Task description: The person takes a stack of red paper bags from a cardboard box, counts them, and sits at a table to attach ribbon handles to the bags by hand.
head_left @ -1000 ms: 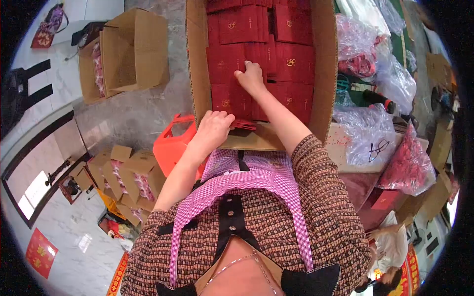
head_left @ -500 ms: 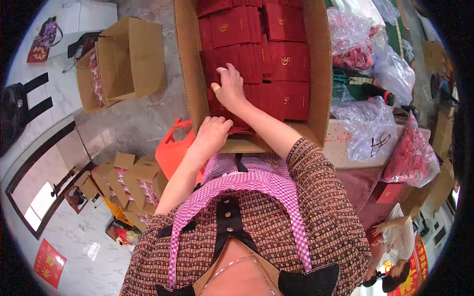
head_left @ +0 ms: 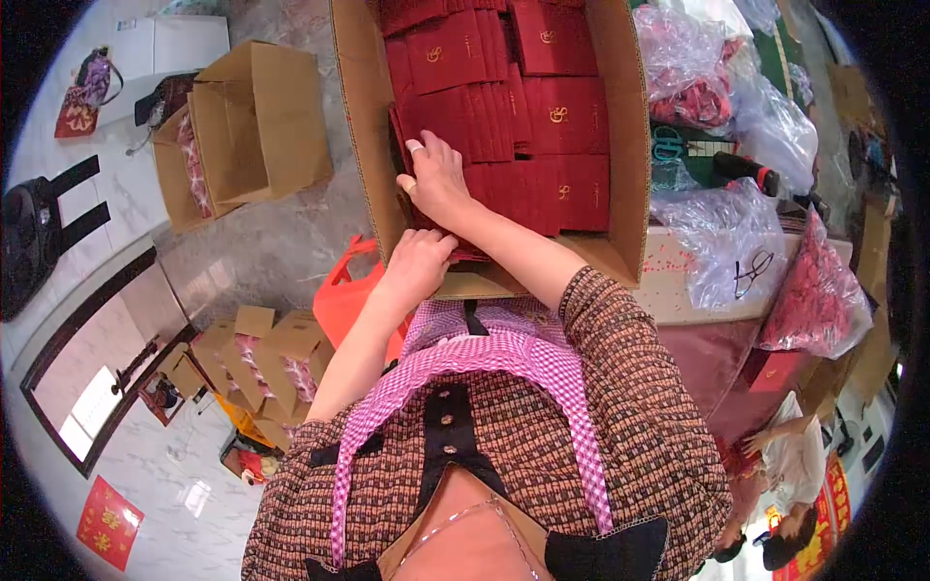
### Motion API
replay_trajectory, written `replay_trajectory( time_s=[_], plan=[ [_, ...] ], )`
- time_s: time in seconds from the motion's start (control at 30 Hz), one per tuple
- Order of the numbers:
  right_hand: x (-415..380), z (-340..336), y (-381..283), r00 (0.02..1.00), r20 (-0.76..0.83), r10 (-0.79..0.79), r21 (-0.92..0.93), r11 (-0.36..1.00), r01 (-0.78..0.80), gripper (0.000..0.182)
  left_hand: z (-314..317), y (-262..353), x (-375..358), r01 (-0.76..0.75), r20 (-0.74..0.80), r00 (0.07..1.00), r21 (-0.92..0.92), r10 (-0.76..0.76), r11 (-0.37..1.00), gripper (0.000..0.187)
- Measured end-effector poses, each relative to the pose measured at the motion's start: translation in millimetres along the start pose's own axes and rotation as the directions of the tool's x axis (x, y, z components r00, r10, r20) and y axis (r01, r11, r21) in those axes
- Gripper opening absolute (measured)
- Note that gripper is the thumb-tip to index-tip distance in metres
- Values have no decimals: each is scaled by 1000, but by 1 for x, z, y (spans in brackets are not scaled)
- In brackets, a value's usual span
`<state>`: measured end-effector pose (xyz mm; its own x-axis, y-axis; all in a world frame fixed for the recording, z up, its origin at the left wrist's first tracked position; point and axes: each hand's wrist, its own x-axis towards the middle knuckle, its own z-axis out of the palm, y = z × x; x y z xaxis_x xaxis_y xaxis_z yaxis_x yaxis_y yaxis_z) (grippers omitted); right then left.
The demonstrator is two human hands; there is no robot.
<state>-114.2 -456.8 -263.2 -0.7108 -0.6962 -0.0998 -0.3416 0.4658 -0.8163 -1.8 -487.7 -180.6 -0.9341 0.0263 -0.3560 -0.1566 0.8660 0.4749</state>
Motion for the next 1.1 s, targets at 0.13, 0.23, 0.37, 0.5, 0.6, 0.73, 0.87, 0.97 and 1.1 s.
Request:
replay_trajectory(
  time_s=[0.13,0.23,0.37,0.5,0.6,0.73,0.87,0.97,1.1],
  plan=[
    [14,5,14,954,58,294,302,906,-298,43,-4,2,1,15,22,1000,-19,-15,1000,18],
    [25,-9,51,911,-85,404,342,870,-354,39,2,-3,0,-3,11,1000,11,3,1000,19],
    [-4,-84,44,916,18,401,712,638,-293,43,-3,-3,0,5,-65,998,-41,-7,999,20],
    [-58,-111,60,911,232,341,540,733,-413,39,-10,4,-1,-70,-275,961,-97,41,993,25],
    [-89,-103,82,843,488,225,533,688,-493,33,-15,13,-7,-10,-270,962,-183,-40,983,34],
    [-99,-122,50,777,627,52,535,696,-479,29,-19,23,-8,-16,-451,888,-226,-90,974,54],
    [-95,-127,57,652,758,22,453,702,-550,29,-22,20,-11,14,-323,944,-167,-68,986,49],
    [-69,-149,45,477,879,12,292,778,-556,38,-24,17,-12,39,-227,971,-177,-79,983,37],
    [-59,-134,65,341,939,-54,304,595,-744,40,-22,13,-12,31,-252,967,-63,-45,998,31]
  ],
)
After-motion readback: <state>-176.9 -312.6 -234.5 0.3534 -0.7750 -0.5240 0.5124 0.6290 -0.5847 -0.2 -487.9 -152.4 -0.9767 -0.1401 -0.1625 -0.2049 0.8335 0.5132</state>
